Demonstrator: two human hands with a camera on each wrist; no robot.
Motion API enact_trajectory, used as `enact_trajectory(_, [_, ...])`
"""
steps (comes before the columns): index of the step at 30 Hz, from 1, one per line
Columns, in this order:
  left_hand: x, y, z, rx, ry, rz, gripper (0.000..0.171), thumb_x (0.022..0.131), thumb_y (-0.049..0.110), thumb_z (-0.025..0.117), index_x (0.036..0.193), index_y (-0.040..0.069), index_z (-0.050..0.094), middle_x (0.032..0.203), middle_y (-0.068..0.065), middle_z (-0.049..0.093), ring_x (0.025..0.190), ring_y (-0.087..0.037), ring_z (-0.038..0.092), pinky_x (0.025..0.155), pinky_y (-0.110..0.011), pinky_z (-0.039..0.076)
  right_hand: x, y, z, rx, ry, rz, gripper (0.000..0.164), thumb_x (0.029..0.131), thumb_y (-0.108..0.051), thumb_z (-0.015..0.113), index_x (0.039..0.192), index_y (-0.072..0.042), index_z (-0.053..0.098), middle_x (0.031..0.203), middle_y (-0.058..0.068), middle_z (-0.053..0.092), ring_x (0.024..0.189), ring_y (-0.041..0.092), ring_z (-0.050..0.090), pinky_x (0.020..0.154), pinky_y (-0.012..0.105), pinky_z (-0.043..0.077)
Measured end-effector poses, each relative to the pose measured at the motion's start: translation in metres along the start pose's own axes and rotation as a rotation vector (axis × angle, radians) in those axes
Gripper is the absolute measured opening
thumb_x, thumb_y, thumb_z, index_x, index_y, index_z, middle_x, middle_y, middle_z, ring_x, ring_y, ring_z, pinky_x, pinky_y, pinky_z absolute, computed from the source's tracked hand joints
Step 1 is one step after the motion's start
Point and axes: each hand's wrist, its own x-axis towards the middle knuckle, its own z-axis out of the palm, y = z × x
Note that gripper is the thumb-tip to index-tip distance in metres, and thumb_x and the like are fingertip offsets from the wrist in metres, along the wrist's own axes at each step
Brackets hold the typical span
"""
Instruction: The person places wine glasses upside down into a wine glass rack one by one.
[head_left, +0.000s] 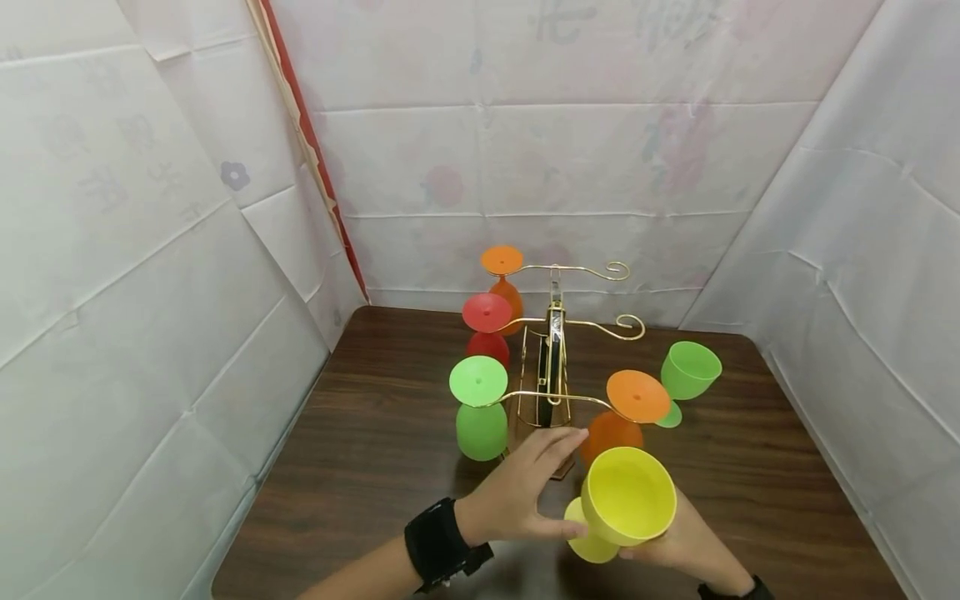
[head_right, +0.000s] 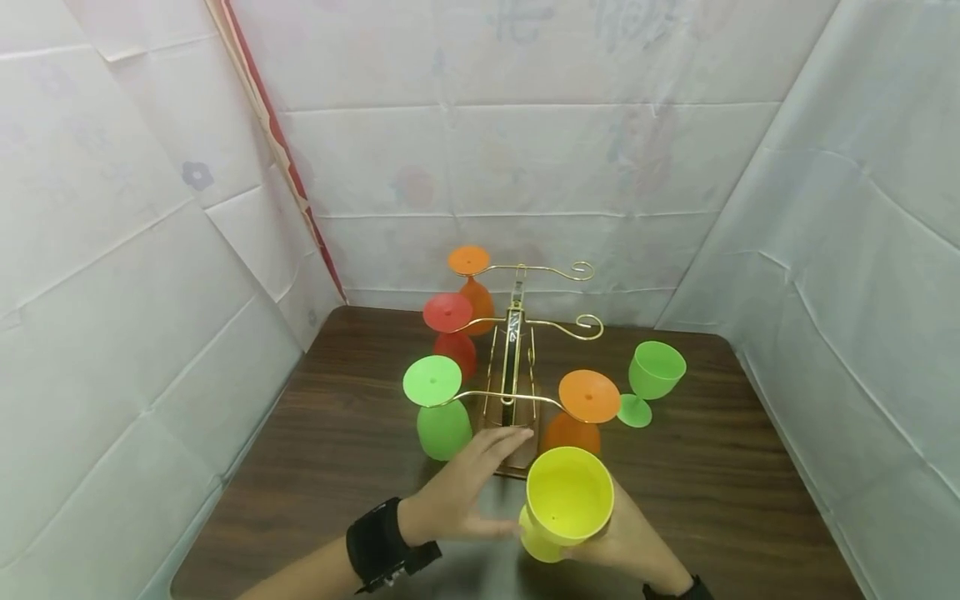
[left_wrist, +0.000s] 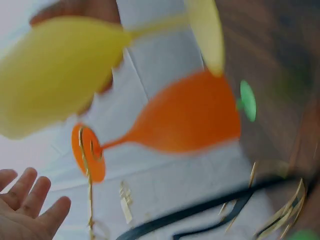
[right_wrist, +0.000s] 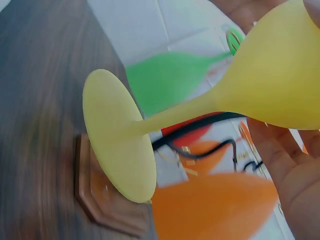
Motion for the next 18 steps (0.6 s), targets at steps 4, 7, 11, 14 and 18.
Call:
enact_trajectory(4, [-0.011,0.007,0.003,-0.253,-0.041,-0.157,0.1,0.073,0.032,0.081,0.149,0.011,0.02,0.146,-0.006,0.033,0.131,-0.019,0.035,0.103,-0.039,0.039,0.014,0.001,0.013,0.003,-0.017,0.0,0.081,0.062,0.018,0.076,0.132,0.011,0.035,0.118,0.02,0.054,0.105,0.021,0.058,0.086,0.033,0.05])
enact_trajectory(7, [-0.017,0.01,0.007,-0.375,-0.021,-0.248,0.098,0.073,0.027,0.081,0.149,0.017,0.02,0.144,-0.004,0.034,0.128,-0.018,0.037,0.102,-0.041,0.04,0.022,0.001,0.019,-0.001,-0.026,0.005,0.083,0.063,0.015,0.077,0.134,0.009,0.034,0.12,0.02,0.053,0.107,0.022,0.057,0.087,0.034,0.05])
enact_trajectory(11, [-0.021,0.012,0.011,-0.468,0.054,-0.28,0.092,0.075,0.021,0.08,0.148,0.017,0.024,0.141,-0.004,0.036,0.123,-0.018,0.042,0.099,-0.037,0.042,0.031,0.002,0.024,-0.027,-0.033,0.038,0.082,0.066,0.01,0.079,0.135,0.003,0.036,0.121,0.016,0.053,0.107,0.021,0.056,0.087,0.034,0.049])
enact_trajectory(14, [-0.022,0.011,0.012,-0.485,0.116,-0.266,0.09,0.075,0.019,0.08,0.146,0.015,0.026,0.139,-0.006,0.037,0.12,-0.019,0.044,0.096,-0.033,0.045,0.036,0.002,0.026,-0.013,-0.045,0.049,0.081,0.068,0.008,0.078,0.136,0.001,0.036,0.121,0.016,0.052,0.107,0.021,0.056,0.088,0.035,0.049])
enact_trajectory(18, [-0.022,0.012,0.012,-0.483,0.156,-0.256,0.088,0.075,0.019,0.081,0.145,0.015,0.028,0.137,-0.008,0.038,0.118,-0.021,0.046,0.093,-0.033,0.048,0.039,0.003,0.027,0.051,-0.064,0.057,0.081,0.069,0.011,0.074,0.138,0.001,0.033,0.123,0.018,0.05,0.109,0.022,0.055,0.09,0.036,0.048])
